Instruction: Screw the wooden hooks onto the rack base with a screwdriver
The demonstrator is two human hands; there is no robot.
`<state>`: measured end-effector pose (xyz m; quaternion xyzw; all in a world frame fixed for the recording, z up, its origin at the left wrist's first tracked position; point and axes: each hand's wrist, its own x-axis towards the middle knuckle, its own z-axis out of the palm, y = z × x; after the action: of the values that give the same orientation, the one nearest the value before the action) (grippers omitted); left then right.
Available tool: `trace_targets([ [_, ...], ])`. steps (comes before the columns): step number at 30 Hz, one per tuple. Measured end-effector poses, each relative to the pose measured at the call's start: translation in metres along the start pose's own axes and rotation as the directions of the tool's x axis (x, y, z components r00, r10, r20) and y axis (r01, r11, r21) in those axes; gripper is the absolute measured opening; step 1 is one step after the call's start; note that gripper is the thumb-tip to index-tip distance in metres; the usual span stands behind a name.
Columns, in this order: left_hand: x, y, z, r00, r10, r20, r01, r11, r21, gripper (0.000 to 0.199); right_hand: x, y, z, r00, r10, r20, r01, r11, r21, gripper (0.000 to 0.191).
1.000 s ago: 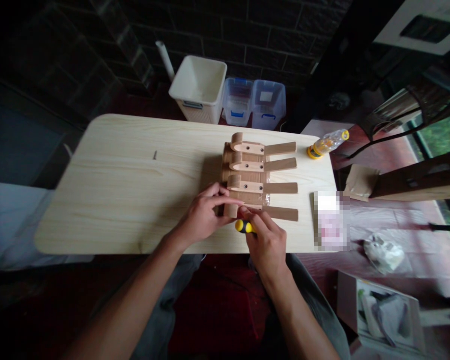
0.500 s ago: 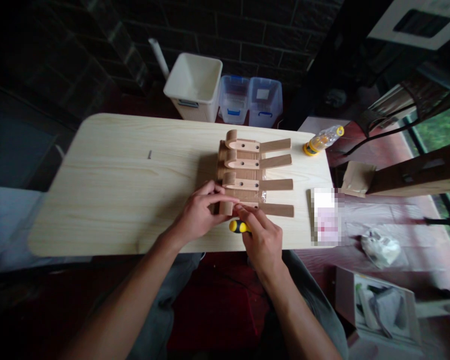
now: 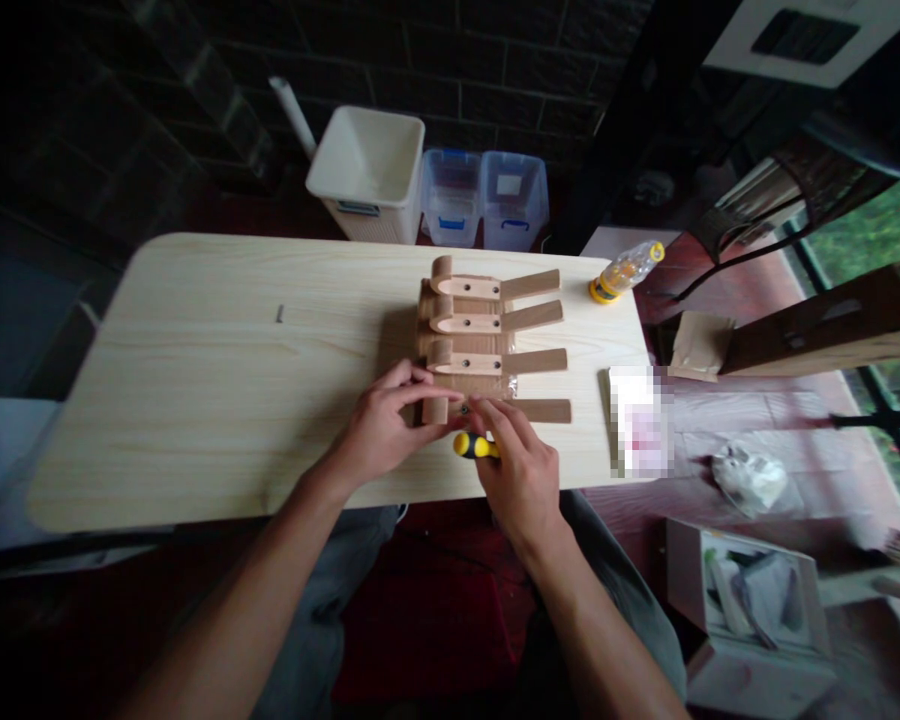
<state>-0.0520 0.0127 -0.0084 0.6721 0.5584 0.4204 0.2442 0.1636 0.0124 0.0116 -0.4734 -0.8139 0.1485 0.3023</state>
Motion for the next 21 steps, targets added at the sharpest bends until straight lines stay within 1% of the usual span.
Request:
trace_targets([
  [4, -0.001, 0.001, 0.000, 1.000, 0.009, -0.005, -0.009, 1.000, 0.007, 0.031, 0.001, 0.000, -0.007, 0.999, 0.054, 0.009, -0.054, 0.999, 0.009, 0.047],
  [8, -0.001, 0.002, 0.001, 1.000, -0.005, -0.018, 0.006, 1.000, 0.015, 0.029, 0.001, 0.002, -0.009, 0.996, 0.069, 0.063, -0.073, 0.995, 0.062, 0.042],
  [12, -0.001, 0.003, 0.002, 1.000, -0.005, -0.021, 0.005, 1.000, 0.013, 0.028, 0.002, 0.005, -0.009, 0.990, 0.090, 0.107, -0.101, 0.990, 0.100, 0.042],
  [14, -0.002, 0.003, 0.002, 1.000, -0.003, -0.016, 0.003, 1.000, -0.007, 0.033, 0.003, 0.005, -0.009, 0.988, 0.099, 0.122, -0.113, 0.987, 0.110, 0.041],
  [16, -0.006, 0.003, 0.004, 0.999, -0.020, -0.029, 0.020, 0.999, -0.029, 0.044, 0.004, 0.005, -0.010, 0.985, 0.107, 0.134, -0.123, 0.985, 0.119, 0.040],
  [17, -0.010, 0.004, 0.005, 0.998, -0.035, -0.057, 0.033, 0.999, -0.035, 0.049, 0.004, 0.005, -0.011, 0.984, 0.111, 0.137, -0.128, 0.984, 0.123, 0.040],
  [18, -0.015, 0.006, 0.006, 0.992, -0.048, -0.113, 0.045, 0.999, -0.028, 0.051, 0.005, 0.005, -0.011, 0.984, 0.115, 0.136, -0.132, 0.983, 0.125, 0.040],
  [19, -0.021, 0.008, 0.008, 0.977, -0.062, -0.203, 0.059, 0.998, -0.022, 0.050, 0.005, 0.004, -0.012, 0.984, 0.118, 0.136, -0.136, 0.983, 0.127, 0.039],
  [20, -0.027, 0.012, 0.010, 0.955, -0.054, -0.292, 0.053, 0.999, -0.012, 0.046, 0.005, 0.004, -0.012, 0.983, 0.120, 0.135, -0.138, 0.982, 0.128, 0.039],
  [21, -0.034, 0.016, 0.012, 0.941, -0.022, -0.337, 0.032, 0.999, 0.025, 0.039, 0.005, 0.003, -0.012, 0.983, 0.122, 0.134, -0.139, 0.982, 0.129, 0.039],
])
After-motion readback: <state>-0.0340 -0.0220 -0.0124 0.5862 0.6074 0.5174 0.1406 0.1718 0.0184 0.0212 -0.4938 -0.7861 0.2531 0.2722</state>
